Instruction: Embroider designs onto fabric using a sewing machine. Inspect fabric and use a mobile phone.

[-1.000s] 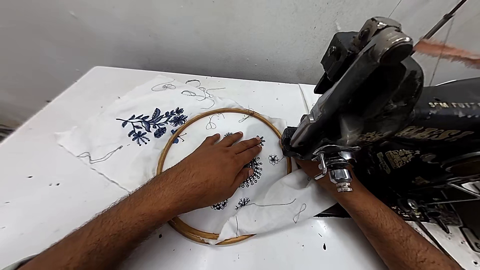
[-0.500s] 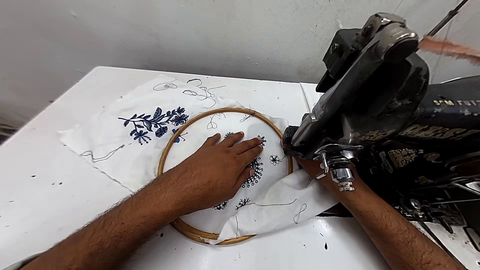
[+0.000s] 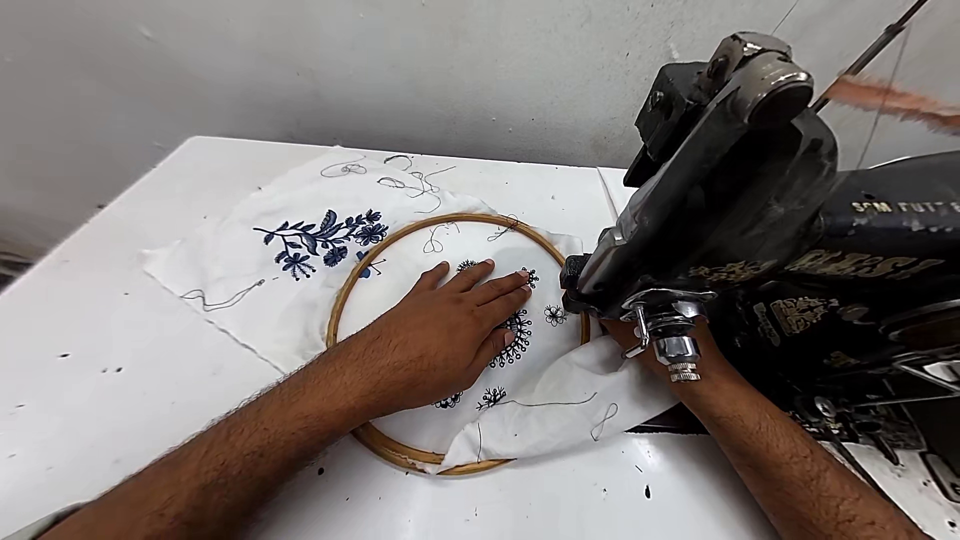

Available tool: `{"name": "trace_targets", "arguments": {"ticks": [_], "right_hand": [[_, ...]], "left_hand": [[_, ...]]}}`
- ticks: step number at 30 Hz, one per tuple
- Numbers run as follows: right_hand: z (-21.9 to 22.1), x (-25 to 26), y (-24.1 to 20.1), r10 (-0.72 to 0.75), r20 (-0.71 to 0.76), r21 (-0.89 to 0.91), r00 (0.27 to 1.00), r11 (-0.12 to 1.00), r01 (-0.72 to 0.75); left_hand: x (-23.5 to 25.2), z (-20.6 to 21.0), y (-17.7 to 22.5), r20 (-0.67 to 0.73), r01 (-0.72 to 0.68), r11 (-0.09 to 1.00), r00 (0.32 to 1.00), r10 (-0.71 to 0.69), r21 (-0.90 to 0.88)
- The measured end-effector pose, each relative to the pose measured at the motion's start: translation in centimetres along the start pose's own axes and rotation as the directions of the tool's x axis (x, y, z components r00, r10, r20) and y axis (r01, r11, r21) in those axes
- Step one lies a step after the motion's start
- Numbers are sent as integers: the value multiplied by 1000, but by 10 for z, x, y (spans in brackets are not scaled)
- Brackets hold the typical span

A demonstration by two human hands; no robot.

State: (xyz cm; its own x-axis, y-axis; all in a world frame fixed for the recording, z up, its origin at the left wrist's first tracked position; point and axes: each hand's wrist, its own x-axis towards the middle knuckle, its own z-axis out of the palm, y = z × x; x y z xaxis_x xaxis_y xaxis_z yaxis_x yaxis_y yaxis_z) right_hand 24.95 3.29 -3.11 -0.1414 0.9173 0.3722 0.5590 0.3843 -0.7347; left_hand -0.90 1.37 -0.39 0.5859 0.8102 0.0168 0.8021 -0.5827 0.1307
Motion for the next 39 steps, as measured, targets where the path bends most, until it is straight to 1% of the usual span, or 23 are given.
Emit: {"name": "trace_targets", "arguments": {"ticks": [3, 8, 11, 14, 18, 21, 26, 29, 34, 36, 39], "right_hand": [[3, -1, 2, -19, -20, 44, 1000, 999, 20], [1, -2, 0, -20, 2, 125, 1000, 992, 19], [-5, -1, -5, -3, 28, 48, 1000, 999, 2], [-3, 0, -1, -12, 7, -19, 1000, 1000, 12], [-2, -1, -2, -28, 3, 35, 1000, 999, 28], [-2, -1, -1, -9, 6, 76, 1000, 997, 8], [1, 2, 4, -57, -16, -29, 998, 998, 57], [0, 0, 2, -48, -6, 10, 999, 999, 48], [5, 0, 8, -72, -27, 34, 997, 997, 73], [4, 2, 7, -84, -30, -8, 996, 996, 84], [-2, 1, 2, -47, 12, -81, 999, 996, 48]], "left_hand": [[1, 0, -3, -1, 4, 1000, 1000, -4, -8], [0, 0, -3, -13, 6, 1000, 1000, -6, -10], [0, 2, 0, -21, -3, 1000, 1000, 3, -6], [0, 2, 1, -10, -10, 1000, 1000, 10, -13], [3, 3, -2, -29, -5, 1000, 1000, 4, -13], [4, 5, -2, -41, 2, 1000, 999, -3, -20], [1, 2, 2, -13, 10, 1000, 1000, -10, -14], [1, 2, 1, -8, 7, 1000, 1000, -8, -8], [1, 2, -2, -16, 15, 1000, 1000, -15, -13], [1, 2, 0, -15, 17, 1000, 1000, -17, -15], [0, 2, 3, -16, 3, 1000, 1000, -3, -16]]}}
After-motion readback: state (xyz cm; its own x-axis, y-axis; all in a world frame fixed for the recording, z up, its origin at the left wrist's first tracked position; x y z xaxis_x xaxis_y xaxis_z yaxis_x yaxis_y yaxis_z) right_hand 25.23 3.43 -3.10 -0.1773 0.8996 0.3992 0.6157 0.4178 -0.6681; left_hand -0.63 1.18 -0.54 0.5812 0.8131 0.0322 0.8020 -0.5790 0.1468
